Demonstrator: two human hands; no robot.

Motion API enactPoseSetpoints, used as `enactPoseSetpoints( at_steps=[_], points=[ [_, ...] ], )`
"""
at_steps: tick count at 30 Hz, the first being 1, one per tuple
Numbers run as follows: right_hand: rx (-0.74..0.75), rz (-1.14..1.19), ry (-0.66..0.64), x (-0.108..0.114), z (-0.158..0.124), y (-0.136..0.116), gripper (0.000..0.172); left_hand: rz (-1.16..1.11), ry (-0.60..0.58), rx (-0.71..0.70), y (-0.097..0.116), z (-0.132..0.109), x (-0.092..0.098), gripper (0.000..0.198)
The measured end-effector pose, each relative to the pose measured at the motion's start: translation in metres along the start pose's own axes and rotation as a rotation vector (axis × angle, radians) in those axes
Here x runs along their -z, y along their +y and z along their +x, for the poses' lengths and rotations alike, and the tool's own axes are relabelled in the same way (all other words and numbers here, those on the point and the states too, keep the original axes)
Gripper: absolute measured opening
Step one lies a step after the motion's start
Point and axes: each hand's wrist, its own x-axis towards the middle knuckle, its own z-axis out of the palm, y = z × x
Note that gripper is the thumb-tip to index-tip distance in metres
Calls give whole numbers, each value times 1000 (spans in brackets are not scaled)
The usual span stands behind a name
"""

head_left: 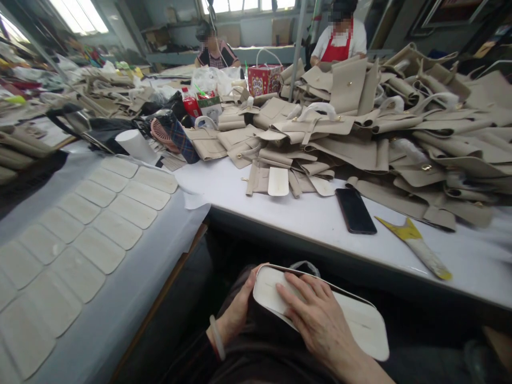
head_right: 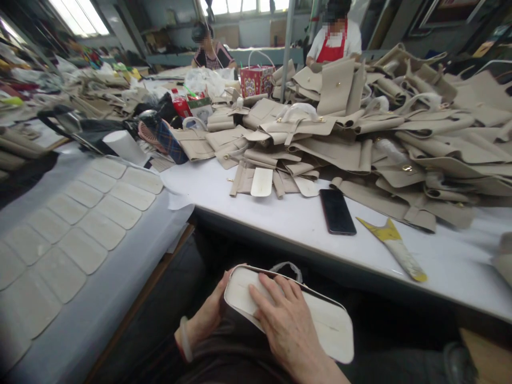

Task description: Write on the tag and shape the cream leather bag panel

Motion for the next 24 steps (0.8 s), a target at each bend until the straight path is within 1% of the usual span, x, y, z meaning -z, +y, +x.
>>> enactPoseSetpoints(
  at_steps=[2, 4, 11, 16, 21, 24],
  points=[
    [-36, 5, 26, 1, 0, -4, 40, -64, -24, 62, -1, 1, 1, 55],
    [-48, 10, 33, 2, 1, -6, 39, -93, -38, 83, -2, 2, 2, 56],
    [-88, 68, 38, 2, 1, -2, 38, -66, -55, 30, 1, 6, 1, 49],
    [-89, 51, 41, 1, 2, -2, 39, -74, -53, 7, 0, 8, -1, 50],
    [-100, 40, 48, -1, 2, -3, 38, -54, -87, 12, 1, 10, 0, 50],
    [-105, 37, 51, 0, 2, -4, 38, -18, -74, -1, 2, 10, 0, 48]
  ],
)
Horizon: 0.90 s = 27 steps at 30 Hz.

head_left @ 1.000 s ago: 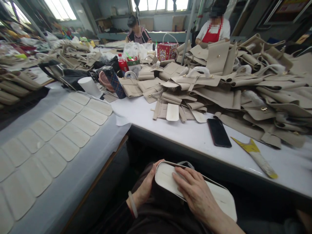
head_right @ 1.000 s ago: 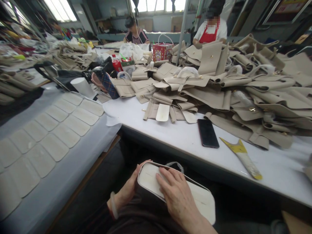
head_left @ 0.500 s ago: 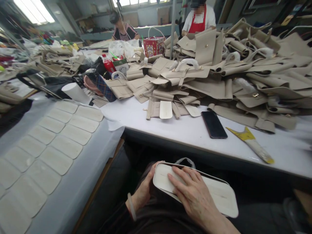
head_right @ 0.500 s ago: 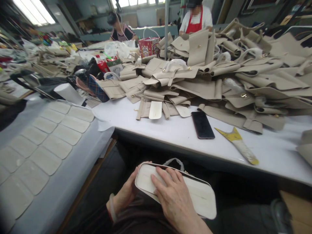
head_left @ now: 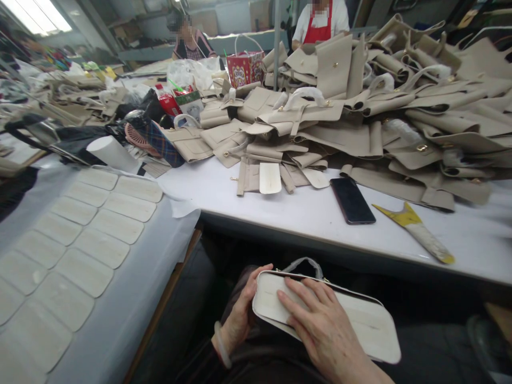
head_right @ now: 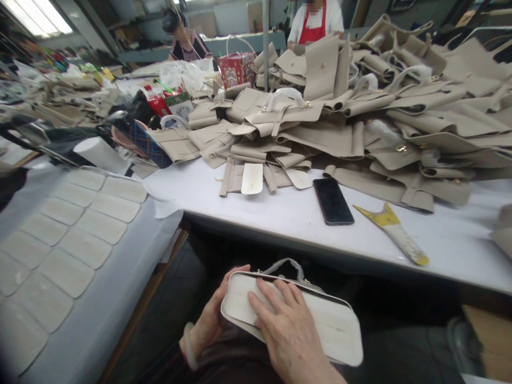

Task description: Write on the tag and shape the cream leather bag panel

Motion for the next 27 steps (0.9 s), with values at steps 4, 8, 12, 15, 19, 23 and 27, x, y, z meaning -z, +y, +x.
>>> enactPoseSetpoints(
  at_steps=[4, 8, 12, 15, 19, 23, 27],
  points=[
    [-31, 18, 3, -1, -1, -2, 41, 62, -7, 14, 3, 1, 2, 45],
    [-76, 78, 2, -2, 0, -1, 48, 116, -21, 11, 6, 8, 11, 43],
    [-154, 160, -18, -1, 0, -2, 46, 265, -24, 25, 8, 17, 13, 50],
    [-226, 336, 37, 6, -1, -7, 45, 351, -24, 67, 10, 19, 6, 55],
    [-405, 797, 331, 28, -10, -4, 41, 596, -93, 101, 24, 19, 7, 65],
    [-604, 912, 817, 49, -46, 38, 23, 1188, -228, -182, 52, 22, 5, 70],
    [-1038, 890, 932, 24, -94, 90, 36, 1640, -579, -561, 61, 23, -55, 52]
  ],
)
